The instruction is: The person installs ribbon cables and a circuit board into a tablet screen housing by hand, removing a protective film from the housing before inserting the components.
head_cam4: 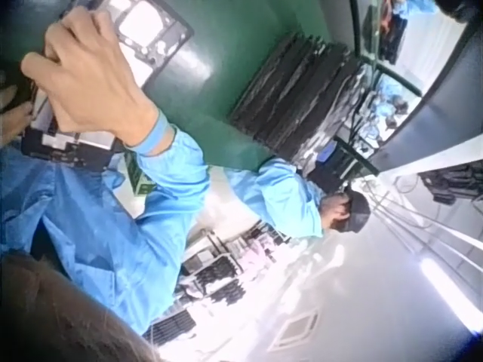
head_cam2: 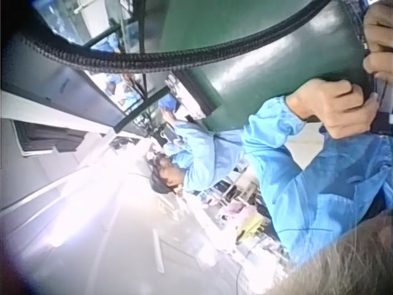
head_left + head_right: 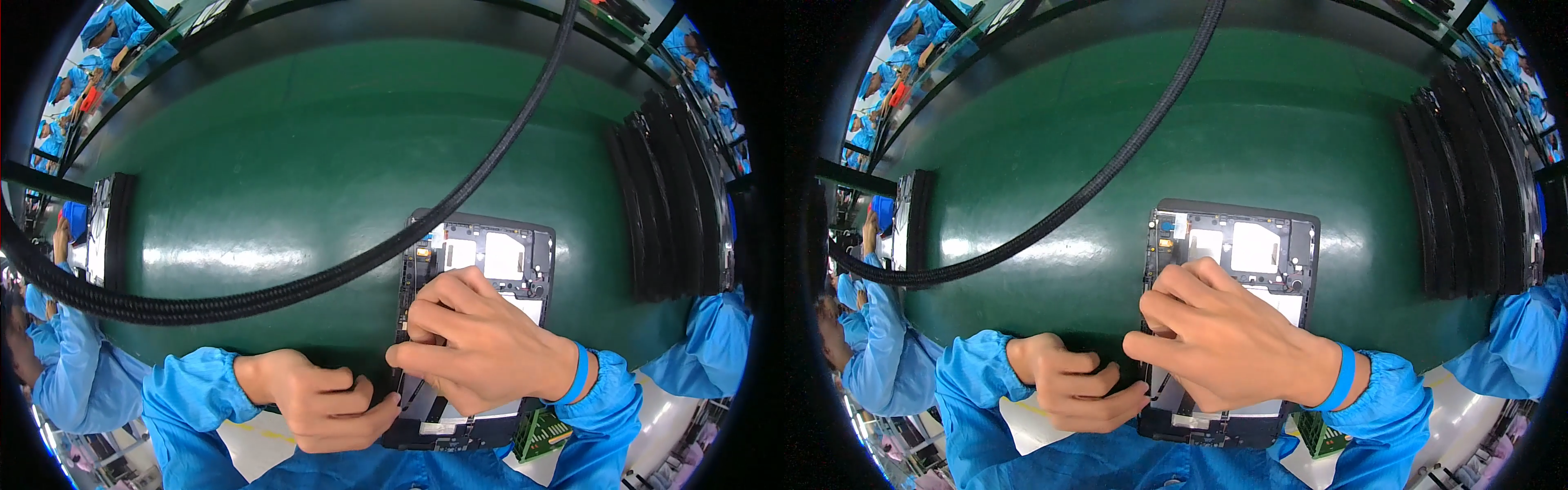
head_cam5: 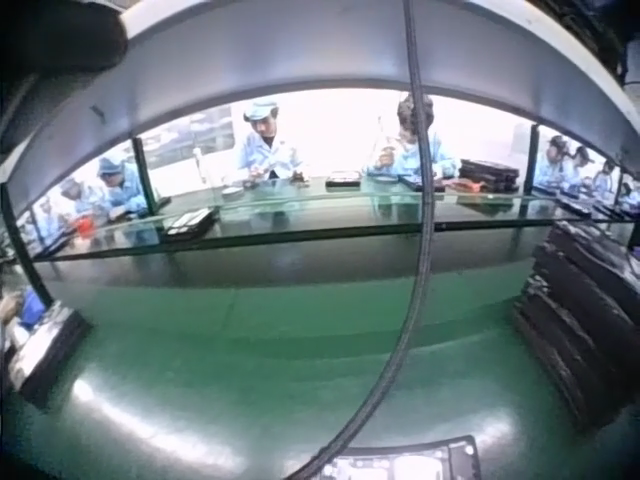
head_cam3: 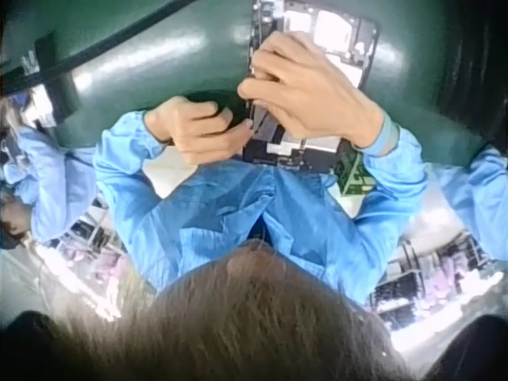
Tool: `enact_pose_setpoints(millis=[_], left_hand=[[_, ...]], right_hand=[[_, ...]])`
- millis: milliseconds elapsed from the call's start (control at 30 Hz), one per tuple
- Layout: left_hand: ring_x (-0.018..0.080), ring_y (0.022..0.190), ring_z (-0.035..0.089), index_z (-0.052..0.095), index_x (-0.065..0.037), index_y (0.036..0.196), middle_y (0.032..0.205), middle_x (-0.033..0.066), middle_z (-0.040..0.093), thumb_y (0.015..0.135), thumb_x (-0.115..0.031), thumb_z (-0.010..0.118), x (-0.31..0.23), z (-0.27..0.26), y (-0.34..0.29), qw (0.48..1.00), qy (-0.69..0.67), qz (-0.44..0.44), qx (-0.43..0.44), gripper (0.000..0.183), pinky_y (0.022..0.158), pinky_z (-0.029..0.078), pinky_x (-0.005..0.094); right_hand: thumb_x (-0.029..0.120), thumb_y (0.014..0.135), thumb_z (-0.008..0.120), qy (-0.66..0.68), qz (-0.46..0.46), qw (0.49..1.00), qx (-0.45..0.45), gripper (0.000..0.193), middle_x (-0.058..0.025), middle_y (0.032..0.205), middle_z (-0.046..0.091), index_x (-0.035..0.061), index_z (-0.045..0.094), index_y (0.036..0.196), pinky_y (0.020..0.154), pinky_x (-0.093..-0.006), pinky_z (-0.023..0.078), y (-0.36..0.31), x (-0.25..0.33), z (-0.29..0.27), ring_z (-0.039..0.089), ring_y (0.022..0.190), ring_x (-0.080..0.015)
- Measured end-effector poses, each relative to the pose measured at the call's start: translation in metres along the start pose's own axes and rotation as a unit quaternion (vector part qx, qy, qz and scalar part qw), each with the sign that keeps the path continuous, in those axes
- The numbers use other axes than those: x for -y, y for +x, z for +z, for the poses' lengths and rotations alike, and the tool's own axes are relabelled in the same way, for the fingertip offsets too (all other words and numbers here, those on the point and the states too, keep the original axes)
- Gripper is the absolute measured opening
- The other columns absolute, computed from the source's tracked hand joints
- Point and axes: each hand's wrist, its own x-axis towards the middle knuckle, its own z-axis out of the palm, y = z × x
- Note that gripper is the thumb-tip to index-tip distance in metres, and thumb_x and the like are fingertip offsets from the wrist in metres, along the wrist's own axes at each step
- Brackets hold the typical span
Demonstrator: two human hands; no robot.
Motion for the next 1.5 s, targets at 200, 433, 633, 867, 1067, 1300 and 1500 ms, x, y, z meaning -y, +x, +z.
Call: enact_pose_setpoints(millis=[200,433,633,867,1067,1300,1500], left_hand=[[0.0167,0.071,0.063,0.075,-0.004,0.086,0.098,0.0082,0.077,0.085,-0.017,0.069,0.008,0.010,0.001,0.996,-0.020,0.071,-0.042,0.015,0.061,0.044,0.0279],[0.0151,0.069,0.066,0.075,-0.004,0.083,0.089,0.0080,0.078,0.087,-0.014,0.066,0.023,0.015,0.012,0.985,-0.011,0.162,-0.059,0.014,0.058,0.042,0.0274],[0.0193,0.073,0.071,0.075,-0.002,0.079,0.084,0.0114,0.077,0.094,-0.017,0.067,0.025,0.011,0.010,0.985,-0.048,0.152,-0.060,0.022,0.062,0.052,0.0294],[0.0263,0.078,0.073,0.073,0.000,0.079,0.083,0.0136,0.074,0.100,-0.021,0.066,0.028,0.013,0.013,0.982,-0.100,0.155,-0.037,0.030,0.072,0.061,0.0368],[0.0268,0.077,0.073,0.073,0.001,0.080,0.082,0.0138,0.073,0.105,-0.024,0.067,0.033,0.012,0.016,0.982,-0.117,0.144,-0.039,0.036,0.071,0.061,0.0371],[0.0273,0.078,0.072,0.073,0.002,0.082,0.083,0.0136,0.073,0.106,-0.026,0.068,0.037,0.013,0.017,0.984,-0.105,0.139,-0.021,0.038,0.071,0.060,0.0389],[0.0223,0.072,0.070,0.075,0.001,0.078,0.079,0.0116,0.073,0.109,-0.029,0.064,0.042,0.014,0.028,0.984,-0.097,0.145,-0.030,0.044,0.065,0.059,0.0338]], right_hand=[[0.009,0.073,0.078,0.016,0.022,0.998,0.049,0.022,-0.0067,0.098,0.053,0.0095,0.062,0.088,0.086,-0.0408,0.040,0.000,-0.002,-0.002,0.053,0.100,-0.0282],[0.011,0.073,0.081,-0.016,-0.004,0.998,0.056,0.023,-0.0070,0.103,0.054,0.0082,0.065,0.089,0.091,-0.0417,0.042,0.007,0.005,-0.004,0.052,0.106,-0.0285],[0.007,0.067,0.082,0.038,0.017,0.995,0.094,0.030,-0.0070,0.108,0.052,0.0075,0.064,0.091,0.091,-0.0403,0.042,0.005,0.001,-0.008,0.053,0.106,-0.0285],[0.007,0.078,0.077,-0.075,-0.014,0.997,-0.003,0.026,-0.0056,0.104,0.054,0.0093,0.062,0.099,0.093,-0.0399,0.046,0.005,0.005,0.008,0.055,0.103,-0.0267],[0.006,0.081,0.075,-0.061,-0.009,0.998,-0.030,0.022,-0.0049,0.102,0.055,0.0102,0.063,0.099,0.093,-0.0413,0.046,0.001,0.002,0.007,0.055,0.102,-0.0255],[0.002,0.074,0.078,-0.071,-0.001,0.997,-0.042,0.031,-0.0059,0.099,0.054,0.0093,0.064,0.101,0.090,-0.0416,0.045,-0.005,-0.005,0.010,0.054,0.101,-0.0262],[-0.001,0.069,0.079,-0.043,0.016,0.998,-0.039,0.036,-0.0059,0.099,0.053,0.0087,0.064,0.101,0.089,-0.0422,0.041,-0.010,-0.008,0.000,0.052,0.101,-0.0274]])
